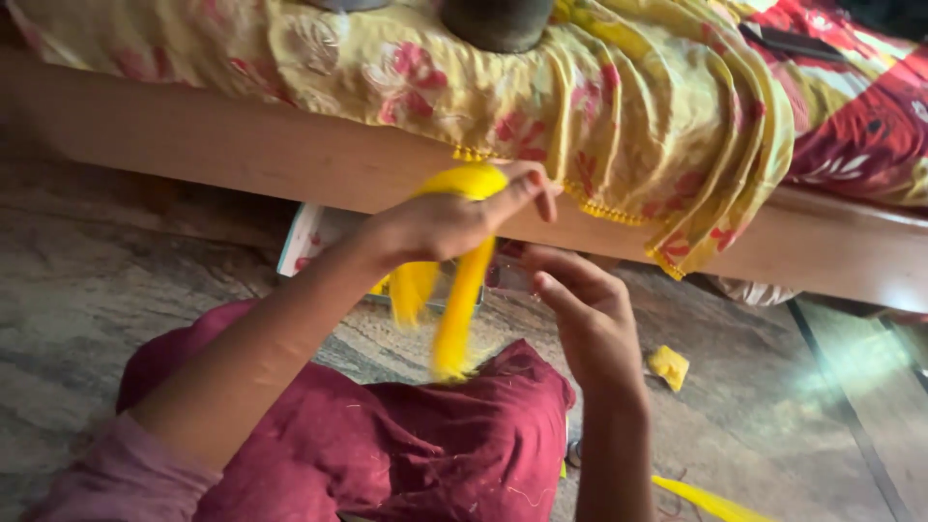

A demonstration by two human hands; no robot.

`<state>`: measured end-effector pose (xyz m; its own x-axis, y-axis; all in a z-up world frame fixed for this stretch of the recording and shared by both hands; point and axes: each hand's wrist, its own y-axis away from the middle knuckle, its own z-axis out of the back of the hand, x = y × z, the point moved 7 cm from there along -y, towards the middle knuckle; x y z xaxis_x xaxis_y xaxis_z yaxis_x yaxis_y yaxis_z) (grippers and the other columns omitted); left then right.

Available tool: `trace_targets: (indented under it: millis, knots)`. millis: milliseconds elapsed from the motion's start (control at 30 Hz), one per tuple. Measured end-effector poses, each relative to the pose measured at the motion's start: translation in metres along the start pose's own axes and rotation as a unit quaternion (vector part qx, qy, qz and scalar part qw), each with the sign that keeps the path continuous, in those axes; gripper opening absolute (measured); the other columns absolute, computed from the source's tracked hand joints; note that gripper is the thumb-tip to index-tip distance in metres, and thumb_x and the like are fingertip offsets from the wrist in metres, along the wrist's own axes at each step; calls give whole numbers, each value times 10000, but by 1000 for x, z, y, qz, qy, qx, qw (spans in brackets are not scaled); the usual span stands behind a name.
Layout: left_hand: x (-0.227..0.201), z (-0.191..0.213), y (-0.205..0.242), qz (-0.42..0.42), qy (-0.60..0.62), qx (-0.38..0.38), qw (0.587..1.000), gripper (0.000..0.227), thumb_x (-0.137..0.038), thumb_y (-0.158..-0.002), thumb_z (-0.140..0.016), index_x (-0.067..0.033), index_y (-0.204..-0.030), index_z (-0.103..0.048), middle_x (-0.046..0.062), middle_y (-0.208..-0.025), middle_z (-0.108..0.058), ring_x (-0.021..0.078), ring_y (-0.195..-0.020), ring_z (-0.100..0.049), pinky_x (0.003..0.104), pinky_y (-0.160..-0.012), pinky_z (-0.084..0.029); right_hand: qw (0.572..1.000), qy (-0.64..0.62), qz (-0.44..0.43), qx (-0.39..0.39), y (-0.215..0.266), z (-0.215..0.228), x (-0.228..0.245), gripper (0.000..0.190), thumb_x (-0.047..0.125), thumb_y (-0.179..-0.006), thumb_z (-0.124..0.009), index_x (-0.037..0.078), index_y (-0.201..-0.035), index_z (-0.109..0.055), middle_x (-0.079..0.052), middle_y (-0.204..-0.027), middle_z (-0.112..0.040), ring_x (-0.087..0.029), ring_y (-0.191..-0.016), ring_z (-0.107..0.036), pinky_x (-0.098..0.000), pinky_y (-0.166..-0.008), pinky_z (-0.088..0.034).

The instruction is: The recorder uses a comb to brush and align strands of yellow synthetic yarn or fiber.

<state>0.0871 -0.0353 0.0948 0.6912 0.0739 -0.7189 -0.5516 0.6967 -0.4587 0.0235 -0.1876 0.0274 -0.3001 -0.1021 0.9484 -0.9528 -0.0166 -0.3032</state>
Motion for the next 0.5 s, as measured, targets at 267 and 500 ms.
trace_targets:
  millis: [267, 500]
  knots:
    - [-24, 9, 4, 0, 51, 8, 999, 468, -390, -1098, -363, -63, -1087, -698, 123, -1412, -628, 239, -1335, -580, 365, -1072, -464, 998, 40, -11, 38, -18, -26, -1, 120, 8, -894, -804, -27, -974, -723, 26, -785, -630, -59, -711, -548, -222, -664, -445]
    - [-19, 16, 9, 0, 68, -15, 998, 479, -393, -1102, -364, -47, -1068, -695, 62, -1078, -706, 164, -1076, -652, 334, -969, -477, 999, 9, -19, 42, -11, -38, 24, 92, -17, -841, -776, -1, -922, -734, -4, -925, -699, -82, -833, -661, -245, -774, -537]
